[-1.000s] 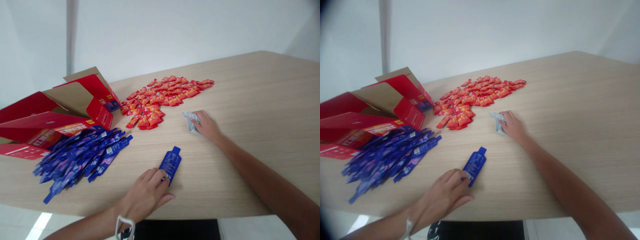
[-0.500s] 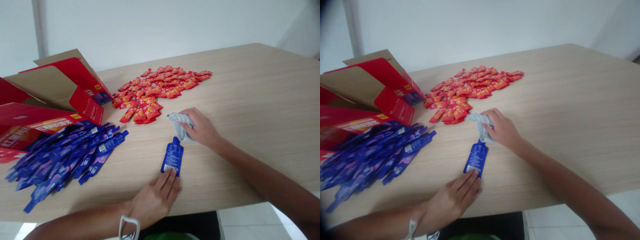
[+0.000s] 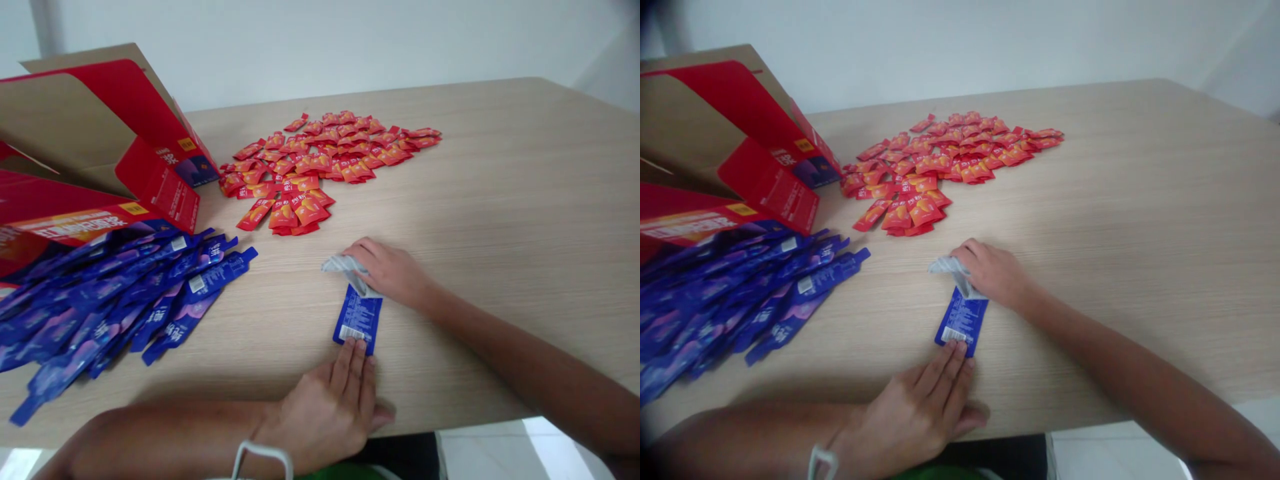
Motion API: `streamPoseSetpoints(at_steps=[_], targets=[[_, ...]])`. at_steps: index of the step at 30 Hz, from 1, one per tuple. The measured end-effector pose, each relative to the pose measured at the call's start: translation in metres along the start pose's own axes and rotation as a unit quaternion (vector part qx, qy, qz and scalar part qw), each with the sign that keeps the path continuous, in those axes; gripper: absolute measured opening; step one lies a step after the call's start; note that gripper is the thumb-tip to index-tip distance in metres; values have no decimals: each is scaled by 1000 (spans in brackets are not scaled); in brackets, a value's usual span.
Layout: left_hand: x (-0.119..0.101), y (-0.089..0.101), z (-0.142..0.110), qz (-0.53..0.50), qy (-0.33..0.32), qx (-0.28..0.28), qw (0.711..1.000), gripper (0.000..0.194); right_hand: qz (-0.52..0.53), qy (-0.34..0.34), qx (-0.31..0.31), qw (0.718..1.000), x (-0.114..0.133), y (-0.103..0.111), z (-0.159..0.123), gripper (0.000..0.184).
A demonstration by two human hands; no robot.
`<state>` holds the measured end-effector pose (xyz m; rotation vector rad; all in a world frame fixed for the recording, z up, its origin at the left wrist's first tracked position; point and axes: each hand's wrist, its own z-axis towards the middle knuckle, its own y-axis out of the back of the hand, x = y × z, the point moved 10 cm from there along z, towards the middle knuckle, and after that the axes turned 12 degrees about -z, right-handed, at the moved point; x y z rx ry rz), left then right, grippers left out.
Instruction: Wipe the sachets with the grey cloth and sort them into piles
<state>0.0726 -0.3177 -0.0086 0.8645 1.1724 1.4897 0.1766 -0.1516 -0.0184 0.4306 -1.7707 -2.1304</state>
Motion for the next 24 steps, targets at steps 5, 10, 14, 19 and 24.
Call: streamPoseSetpoints(at_steps=[5,10,14,19,24], targets=[[0,-1,2,-5,5,1,1000,66,14,-38,-75,996,-2,35,-12,39],[1,-3,3,-29,20,19,999,70,64,143,-64,986,80,28,-43,32],[2,-1,3,-30,18,10,999,77,75,120,-17,990,63,2,-29,32],[3,-2,1,-24,8,15,1000,79,7,-25,-3,1000,-13,0,-2,33],[1,-4,1,-25,-2,35,999,87,24,-38,-99,994,2,43,-22,41]])
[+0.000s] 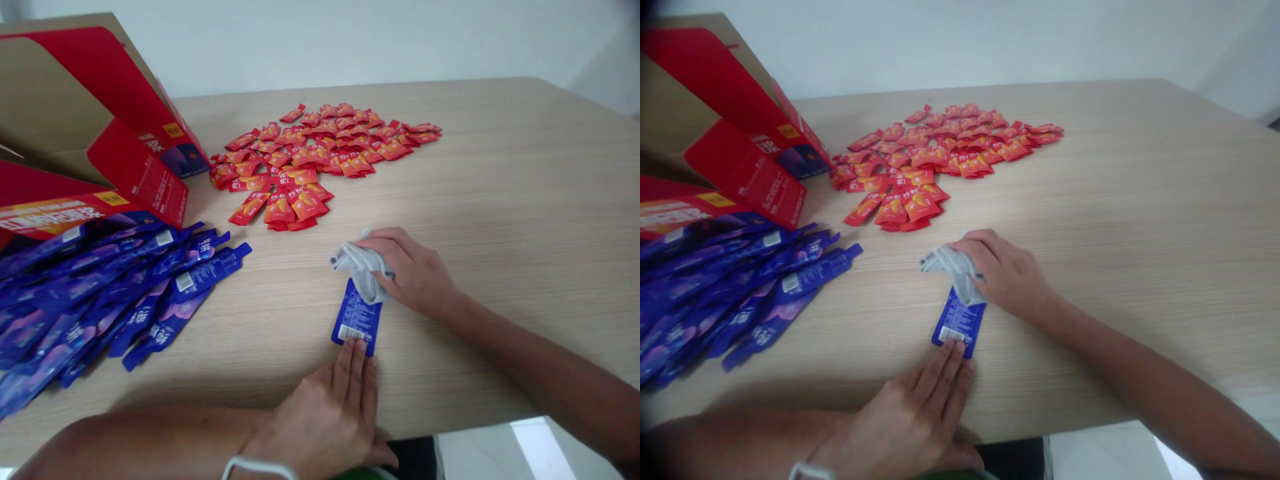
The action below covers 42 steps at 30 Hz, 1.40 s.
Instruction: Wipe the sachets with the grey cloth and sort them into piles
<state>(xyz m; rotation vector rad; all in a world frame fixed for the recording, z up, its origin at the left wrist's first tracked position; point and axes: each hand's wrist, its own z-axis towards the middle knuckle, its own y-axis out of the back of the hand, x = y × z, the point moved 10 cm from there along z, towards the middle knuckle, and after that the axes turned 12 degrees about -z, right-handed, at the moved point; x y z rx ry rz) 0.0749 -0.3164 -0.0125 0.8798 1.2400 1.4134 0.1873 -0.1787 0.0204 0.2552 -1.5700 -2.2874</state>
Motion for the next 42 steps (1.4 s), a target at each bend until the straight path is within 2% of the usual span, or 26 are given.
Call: streamPoseSetpoints(at_steps=[2,4,6,8,11,13,15,17,19,21,23,25,27,29,31,33,35,37,39,40,42], targets=[[-2,-2,1,-7,-5,19,1000,88,33,63,1,997,35,3,-14,37],[-2,-6,1,-16,-3,50,999,86,57,146,33,987,68,-7,-28,33],[-2,-7,1,-14,-4,65,998,84,71,182,69,978,80,-23,-33,31],[-2,-4,1,-2,-5,58,998,85,70,152,92,982,63,-38,-23,33],[-1,1,0,15,-6,44,999,86,26,48,105,993,8,-50,1,33],[-1,2,0,18,-6,39,999,87,-10,5,93,996,-19,-43,10,35],[-1,1,0,18,-6,34,999,86,-26,-18,61,998,-26,-27,10,41],[-2,-1,-1,15,-4,29,999,85,-9,-9,24,1000,-10,-11,1,44],[-2,-3,-1,8,0,35,999,84,24,50,12,998,25,-4,-12,42],[-2,-6,-1,-5,10,47,999,81,52,144,33,988,64,-10,-25,37],[-2,-6,-1,-14,11,52,998,79,67,194,69,976,79,-24,-31,32],[-2,-1,-1,-8,6,40,999,77,65,163,96,980,62,-39,-21,32],[-3,1,0,2,-2,29,1000,76,38,84,107,990,24,-49,-5,33],[-2,2,0,5,1,26,1000,75,-2,21,98,995,-10,-47,7,34],[-1,0,0,6,5,28,1000,75,-22,-11,72,997,-24,-36,10,37],[-1,-1,0,10,6,25,1000,75,-11,-6,36,999,-13,-20,5,39],[-2,-2,0,13,3,25,1000,74,19,41,13,999,19,-9,-7,38],[-2,-3,0,6,6,36,999,72,48,122,24,991,58,-9,-22,34],[-1,-3,0,-4,10,44,999,72,63,180,58,980,82,-20,-32,32],[-1,-2,1,-5,10,44,999,72,66,187,76,977,84,-26,-33,32],[-2,1,1,1,4,34,999,74,65,158,101,980,69,-39,-25,34]])
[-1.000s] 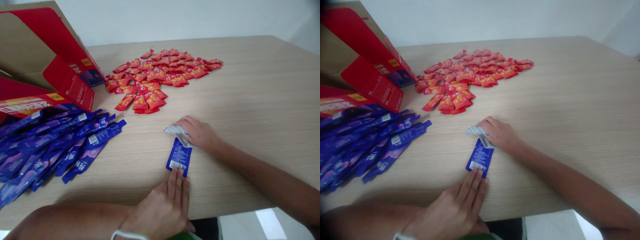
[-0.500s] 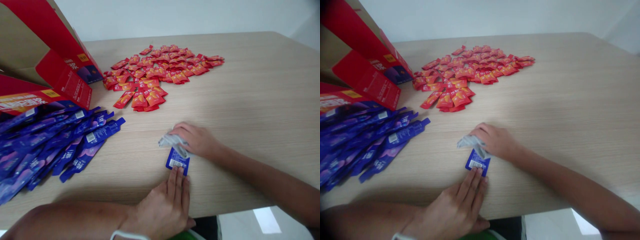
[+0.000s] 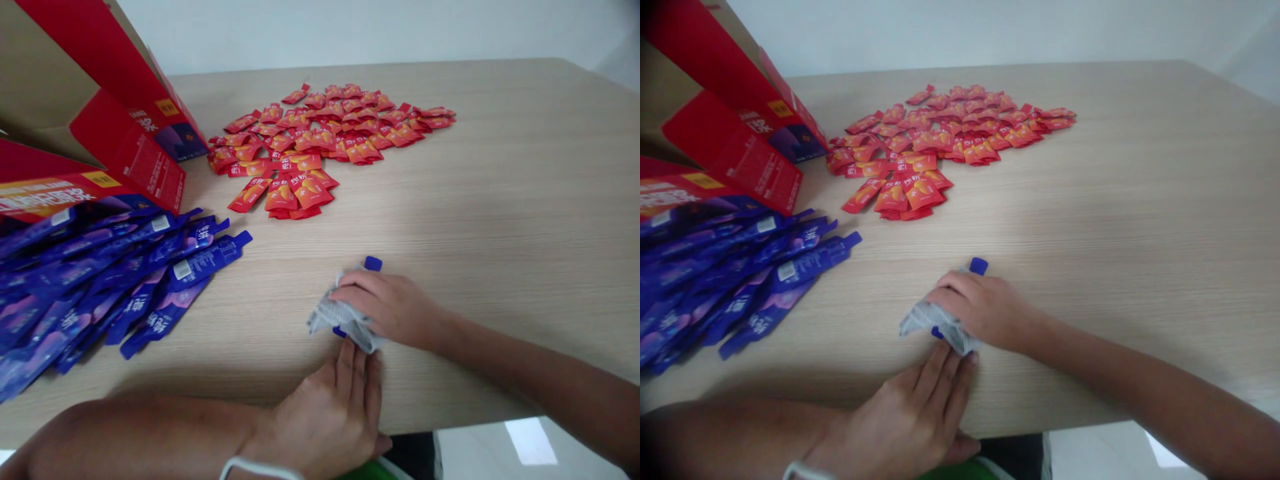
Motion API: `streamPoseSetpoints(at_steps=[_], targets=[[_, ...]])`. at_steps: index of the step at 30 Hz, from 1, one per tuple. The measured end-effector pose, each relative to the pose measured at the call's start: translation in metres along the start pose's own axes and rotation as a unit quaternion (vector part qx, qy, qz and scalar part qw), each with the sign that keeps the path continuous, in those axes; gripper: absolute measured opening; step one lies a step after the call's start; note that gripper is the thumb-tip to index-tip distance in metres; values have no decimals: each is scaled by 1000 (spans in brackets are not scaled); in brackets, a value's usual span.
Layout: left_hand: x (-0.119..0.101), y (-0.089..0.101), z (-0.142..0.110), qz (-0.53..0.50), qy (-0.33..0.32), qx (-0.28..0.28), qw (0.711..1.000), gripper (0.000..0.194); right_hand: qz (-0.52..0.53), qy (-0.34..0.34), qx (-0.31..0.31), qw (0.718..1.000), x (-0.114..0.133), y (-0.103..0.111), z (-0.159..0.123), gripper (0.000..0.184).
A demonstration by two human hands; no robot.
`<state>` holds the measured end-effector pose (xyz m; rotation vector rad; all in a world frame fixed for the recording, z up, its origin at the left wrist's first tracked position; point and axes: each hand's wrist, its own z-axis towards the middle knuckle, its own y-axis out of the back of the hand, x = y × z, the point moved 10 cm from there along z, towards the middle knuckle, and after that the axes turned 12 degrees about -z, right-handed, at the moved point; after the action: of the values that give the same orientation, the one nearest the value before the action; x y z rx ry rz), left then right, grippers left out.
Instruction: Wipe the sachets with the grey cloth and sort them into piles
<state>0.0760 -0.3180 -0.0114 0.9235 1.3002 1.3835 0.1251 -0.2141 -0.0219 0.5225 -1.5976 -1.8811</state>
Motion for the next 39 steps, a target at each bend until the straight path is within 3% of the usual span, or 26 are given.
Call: streamPoseSetpoints(at_steps=[4,7,9,12,15,17,19,21,24,26,28,31,33,35,37,39], targets=[[-1,2,-1,11,-8,-11,1000,73,-40,-121,8,992,-71,3,6,33],[0,1,-1,12,-4,-8,1000,72,-88,-168,-17,982,-96,22,3,36],[0,0,-1,16,-4,-8,1000,72,-90,-169,-57,980,-87,37,-1,39],[0,1,0,19,-1,-19,1000,70,-59,-104,-107,987,-40,48,-7,37],[1,-3,0,-5,11,-2,1000,65,-29,10,-76,997,15,30,-9,32],[1,-4,-1,-13,13,6,1000,64,-16,41,-38,998,27,12,-8,30],[0,-2,0,-1,7,-3,1000,67,-12,21,-15,1000,13,2,-4,32],[0,2,0,18,-3,-19,1000,70,-19,-31,-4,999,-20,-1,2,35],[0,3,0,22,-7,-26,999,70,-52,-129,5,990,-76,5,6,34],[1,2,0,20,-5,-24,999,70,-76,-171,-7,982,-95,16,4,35],[1,1,0,19,-2,-23,1000,71,-81,-177,-41,980,-91,30,1,38],[-1,0,-2,21,-2,-22,1000,71,-52,-110,-95,988,-44,40,-4,37],[-1,-2,-2,10,1,-10,1000,68,-30,-24,-93,995,-3,32,-6,34],[0,-4,-1,-7,10,5,1000,66,-18,41,-62,997,23,18,-6,31],[0,-3,-1,-8,10,6,1000,67,-11,41,-32,999,18,7,-3,31],[0,0,0,6,0,-3,1000,70,-15,-20,-12,1000,-15,1,1,34]])
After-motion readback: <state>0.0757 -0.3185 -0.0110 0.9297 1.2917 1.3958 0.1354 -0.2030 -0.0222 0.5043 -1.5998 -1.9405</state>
